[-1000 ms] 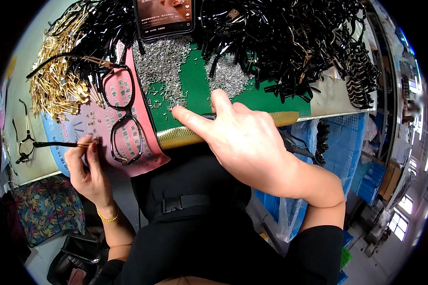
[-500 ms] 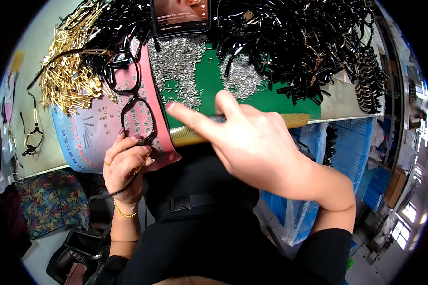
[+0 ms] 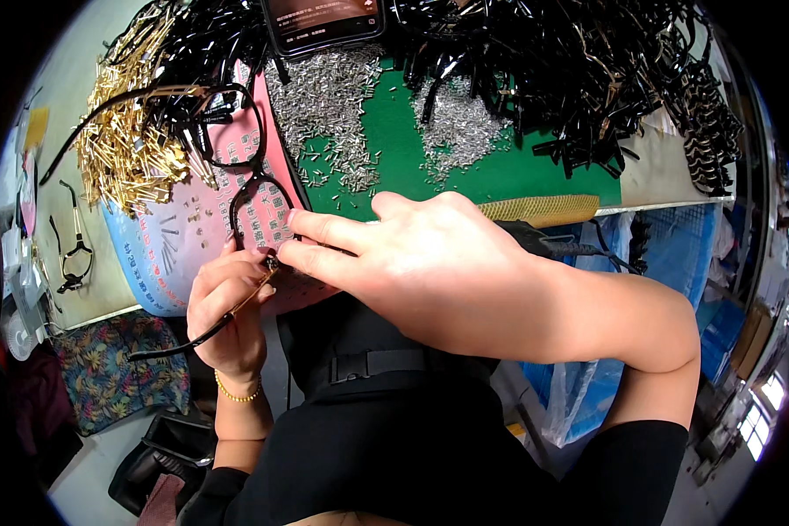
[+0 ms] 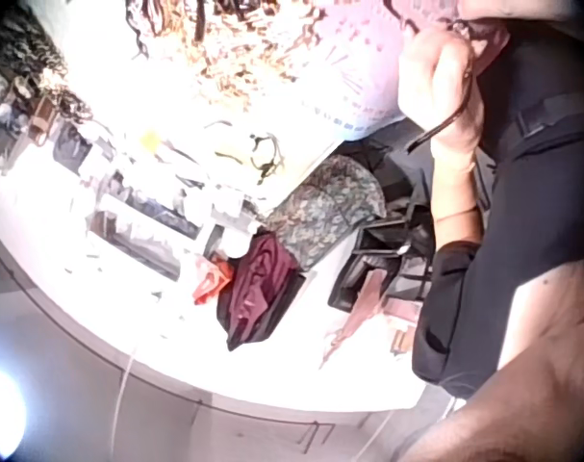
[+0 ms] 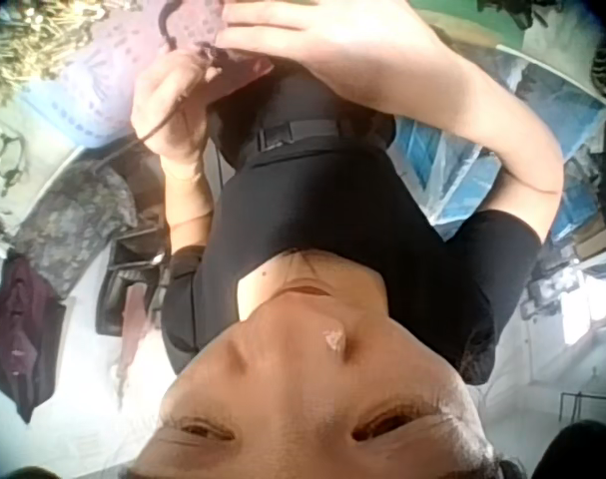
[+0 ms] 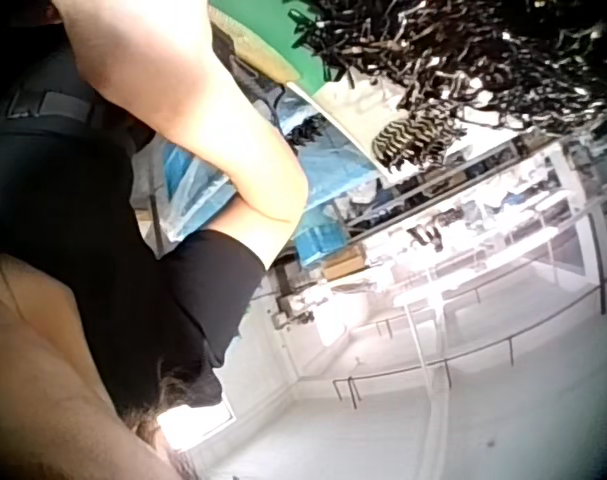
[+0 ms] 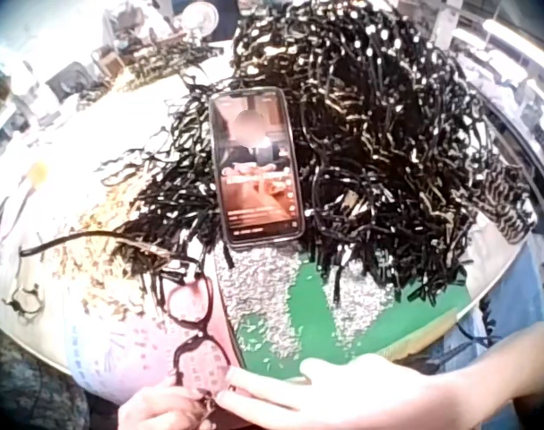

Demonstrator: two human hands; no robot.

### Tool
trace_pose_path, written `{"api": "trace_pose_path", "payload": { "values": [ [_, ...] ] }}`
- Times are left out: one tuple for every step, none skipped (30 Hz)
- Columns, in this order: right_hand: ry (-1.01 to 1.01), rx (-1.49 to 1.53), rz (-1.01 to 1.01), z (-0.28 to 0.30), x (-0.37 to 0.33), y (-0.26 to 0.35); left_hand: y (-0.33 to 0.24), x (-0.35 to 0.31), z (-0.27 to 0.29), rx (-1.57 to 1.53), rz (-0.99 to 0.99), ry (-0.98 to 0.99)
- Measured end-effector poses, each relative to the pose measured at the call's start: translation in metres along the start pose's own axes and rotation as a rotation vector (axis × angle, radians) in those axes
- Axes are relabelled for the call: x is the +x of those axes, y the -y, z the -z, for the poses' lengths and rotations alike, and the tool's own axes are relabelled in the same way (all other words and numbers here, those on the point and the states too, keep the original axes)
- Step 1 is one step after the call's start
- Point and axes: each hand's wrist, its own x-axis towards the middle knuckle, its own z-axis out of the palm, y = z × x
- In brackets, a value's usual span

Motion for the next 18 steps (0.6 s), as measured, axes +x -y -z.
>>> {"api": "trace_pose_path", "payload": {
  "values": [
    [-0.005,0.002,-0.002,0.0,0.0,0.0,0.0,0.002,0.001,0.029,-0.009,0.013],
    [-0.01,0.004,-0.004,-0.001,0.0,-0.001,0.0,0.002,0.001,0.058,-0.017,0.027],
    [-0.015,0.006,-0.006,-0.001,0.0,-0.001,0.0,0.002,0.001,0.05,-0.015,0.016],
    [-0.01,-0.002,-0.01,-0.001,0.0,-0.001,0.0,0.001,0.002,0.042,-0.013,0.006],
    [-0.005,-0.009,-0.012,0.0,0.0,-0.001,0.0,0.0,0.001,0.035,-0.01,-0.006],
    [0.0,-0.017,-0.014,0.0,0.0,-0.001,0.001,0.0,-0.001,0.018,-0.002,-0.027],
    [0.002,-0.017,-0.019,0.0,0.0,0.0,0.0,0.002,-0.001,0.031,-0.003,-0.005],
    [0.002,-0.019,-0.023,-0.001,0.0,0.0,-0.002,0.005,0.002,0.045,-0.005,0.014],
    [0.003,-0.02,-0.026,-0.001,0.001,0.0,-0.004,0.007,0.003,0.06,-0.007,0.034],
    [0.01,-0.018,-0.03,0.0,0.001,0.0,-0.005,0.009,0.003,0.09,-0.042,0.034],
    [0.018,-0.014,-0.033,0.001,0.002,0.001,-0.007,0.011,0.002,0.121,-0.076,0.034],
    [0.025,-0.011,-0.034,0.002,0.002,0.001,-0.009,0.013,0.002,0.153,-0.109,0.034],
    [0.032,-0.008,-0.027,0.002,0.002,0.0,-0.01,0.013,0.005,0.112,-0.038,0.069],
    [0.036,-0.01,-0.024,0.002,0.002,-0.001,-0.009,0.014,0.008,0.069,0.026,0.103],
    [0.039,-0.011,-0.02,0.002,0.001,-0.002,-0.008,0.014,0.011,0.026,0.091,0.136],
    [0.042,-0.008,-0.017,0.001,0.001,-0.002,-0.005,0.014,0.011,-0.061,0.147,0.127],
    [0.044,-0.001,-0.014,0.001,0.001,-0.003,-0.007,0.017,0.011,-0.001,0.097,0.162],
    [0.045,0.005,-0.012,0.002,0.002,-0.003,-0.013,0.022,0.012,0.059,0.047,0.196]
  ]
}}
